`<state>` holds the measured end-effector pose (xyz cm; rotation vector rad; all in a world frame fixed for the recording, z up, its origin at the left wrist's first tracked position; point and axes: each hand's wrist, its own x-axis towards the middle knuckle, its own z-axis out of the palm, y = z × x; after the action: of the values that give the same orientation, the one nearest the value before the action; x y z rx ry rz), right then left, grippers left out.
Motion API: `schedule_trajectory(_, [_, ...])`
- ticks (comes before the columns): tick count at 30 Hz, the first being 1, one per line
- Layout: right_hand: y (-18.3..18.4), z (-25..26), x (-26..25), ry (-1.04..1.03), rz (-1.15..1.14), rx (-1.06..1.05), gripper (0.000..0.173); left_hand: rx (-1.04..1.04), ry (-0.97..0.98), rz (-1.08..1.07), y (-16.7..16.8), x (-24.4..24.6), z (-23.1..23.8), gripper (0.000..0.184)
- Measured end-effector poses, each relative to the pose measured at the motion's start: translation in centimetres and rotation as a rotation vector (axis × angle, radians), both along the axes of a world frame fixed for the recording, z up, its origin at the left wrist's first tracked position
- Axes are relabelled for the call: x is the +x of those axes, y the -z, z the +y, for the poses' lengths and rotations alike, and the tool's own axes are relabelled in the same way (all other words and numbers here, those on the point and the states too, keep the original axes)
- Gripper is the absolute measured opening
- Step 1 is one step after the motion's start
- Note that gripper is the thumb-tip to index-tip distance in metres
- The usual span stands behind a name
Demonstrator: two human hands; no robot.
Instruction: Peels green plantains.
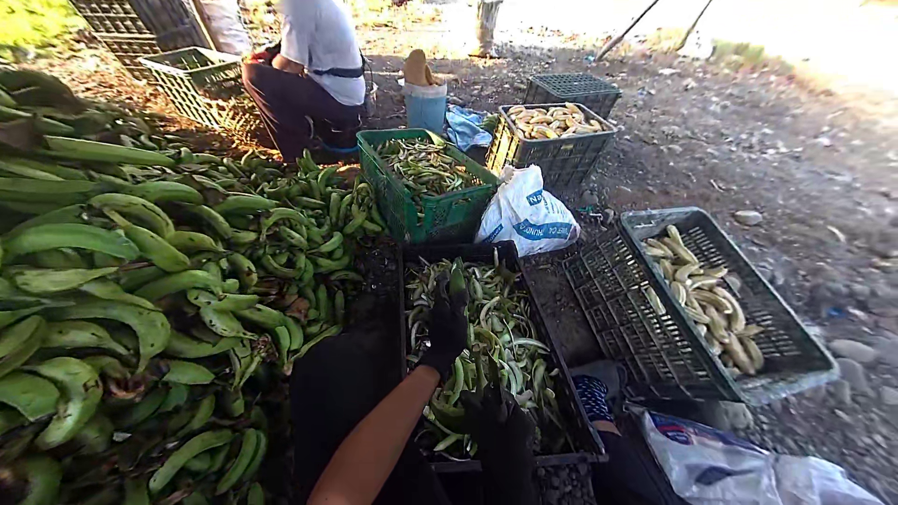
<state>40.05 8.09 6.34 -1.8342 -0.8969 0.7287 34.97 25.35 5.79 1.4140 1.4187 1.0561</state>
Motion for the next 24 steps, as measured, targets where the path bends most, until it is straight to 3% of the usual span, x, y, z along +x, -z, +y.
schedule_trajectory(4, [0.4, -0.4, 0.4, 0.052, 0.213, -0.022, 0.034, 0.079, 0.023, 0.102, 0.0, -0.2, 0.8, 0.059])
schedule_trajectory(10, [-0.2, -1.4, 1.1, 0.008, 0.236, -0.036, 0.034, 0.141, 0.040, 0.079, 0.9, -0.2, 1.0, 0.058])
schedule_trajectory(14, [0.9, -3.8, 2.2, 0.023, 0.278, -0.083, 0.035, 0.052, -0.160, 0.010, 1.0, -2.8, 4.0, 0.058])
schedule_trajectory(18, [2.1, -2.3, 5.6, -0.038, 0.070, -0.345, 0.046, 0.006, -0.143, -0.006, -0.8, -3.7, 2.3, 0.063])
schedule_trajectory(20, [3.2, -1.5, 6.7, -0.022, 0.031, -0.326, 0.046, 0.024, -0.068, -0.080, -2.1, -3.8, 1.1, 0.058])
schedule_trajectory(24, [3.2, -1.8, 4.8, -0.075, 0.394, -0.158, 0.048, 0.102, 0.026, -0.236, -2.8, -4.3, -1.0, 0.055])
